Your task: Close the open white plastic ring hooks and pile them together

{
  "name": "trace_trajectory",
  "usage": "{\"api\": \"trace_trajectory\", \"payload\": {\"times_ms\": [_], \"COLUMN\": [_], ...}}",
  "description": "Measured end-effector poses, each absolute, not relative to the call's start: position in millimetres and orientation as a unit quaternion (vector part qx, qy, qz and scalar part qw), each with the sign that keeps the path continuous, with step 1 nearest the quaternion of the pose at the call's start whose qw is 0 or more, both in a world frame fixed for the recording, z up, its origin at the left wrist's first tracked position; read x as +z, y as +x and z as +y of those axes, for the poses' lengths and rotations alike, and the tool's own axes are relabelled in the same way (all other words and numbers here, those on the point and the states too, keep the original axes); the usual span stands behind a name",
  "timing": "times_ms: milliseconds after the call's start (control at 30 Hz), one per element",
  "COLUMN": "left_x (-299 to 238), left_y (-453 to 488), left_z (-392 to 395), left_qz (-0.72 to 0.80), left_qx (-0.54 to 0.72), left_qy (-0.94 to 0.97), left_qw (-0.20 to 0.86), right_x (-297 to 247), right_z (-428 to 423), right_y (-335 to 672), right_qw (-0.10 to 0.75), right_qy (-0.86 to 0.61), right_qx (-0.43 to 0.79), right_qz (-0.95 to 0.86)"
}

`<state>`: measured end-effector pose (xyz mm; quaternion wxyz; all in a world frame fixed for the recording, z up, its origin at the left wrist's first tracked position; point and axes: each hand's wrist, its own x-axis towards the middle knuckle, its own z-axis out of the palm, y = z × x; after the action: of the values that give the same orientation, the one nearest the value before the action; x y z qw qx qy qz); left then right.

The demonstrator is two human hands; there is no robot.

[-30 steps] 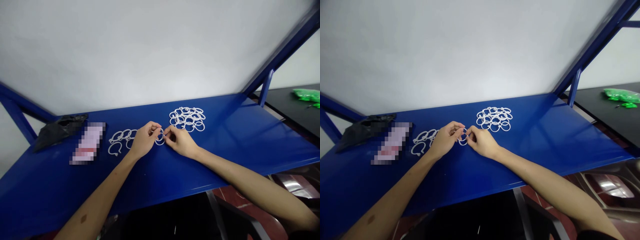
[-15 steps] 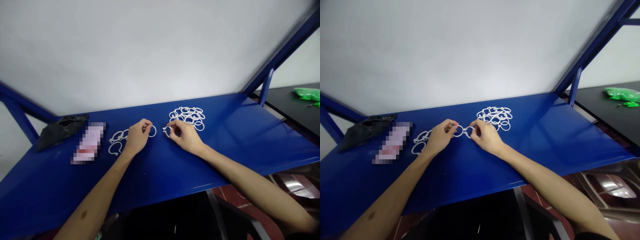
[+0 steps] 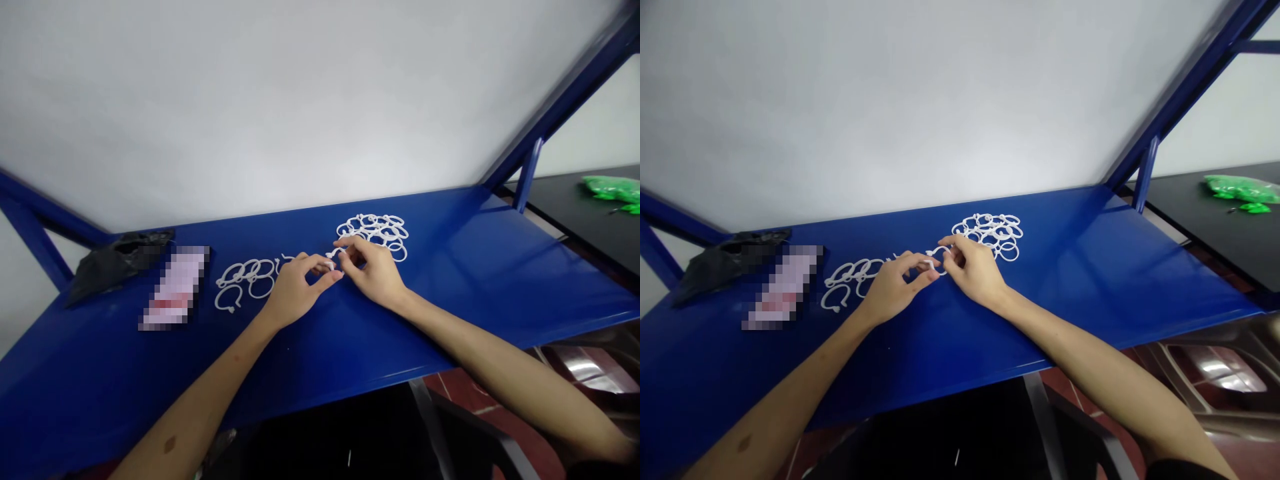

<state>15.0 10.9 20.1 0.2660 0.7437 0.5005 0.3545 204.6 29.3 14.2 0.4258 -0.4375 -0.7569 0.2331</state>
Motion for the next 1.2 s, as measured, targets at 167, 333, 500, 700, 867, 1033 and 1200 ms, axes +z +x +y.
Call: {"api": "trace_trajectory", "payload": {"times_ms": [167, 333, 500, 700, 867, 1033, 1200], "left_x": [17, 13, 12, 9, 16, 22, 18], "left_y": [17, 11, 8, 4, 1, 2, -4], "left_z": [11, 16, 14, 16, 17, 15, 21], "left_qz": [0.541, 0.548, 0.517, 0.499, 0.496, 0.505, 0.516], "left_qx": [0.373, 0.364, 0.358, 0.354, 0.357, 0.342, 0.316], "left_qy": [0.698, 0.715, 0.76, 0.785, 0.774, 0.754, 0.774], "left_qw": [0.284, 0.237, 0.165, 0.095, 0.169, 0.244, 0.187], "right_x": [11, 10, 11, 6, 9, 9, 16], "right_z": [30, 25, 23, 23, 22, 24, 32], "right_y": [204, 202, 205, 208, 212, 213, 213], "right_qw": [0.414, 0.405, 0.406, 0.385, 0.331, 0.308, 0.301], "right_qy": [-0.416, -0.378, -0.341, -0.312, -0.301, -0.289, -0.344], "right_qx": [0.233, 0.247, 0.216, 0.15, 0.083, 0.031, -0.005], "right_qz": [-0.776, -0.795, -0.82, -0.856, -0.89, -0.906, -0.889]}}
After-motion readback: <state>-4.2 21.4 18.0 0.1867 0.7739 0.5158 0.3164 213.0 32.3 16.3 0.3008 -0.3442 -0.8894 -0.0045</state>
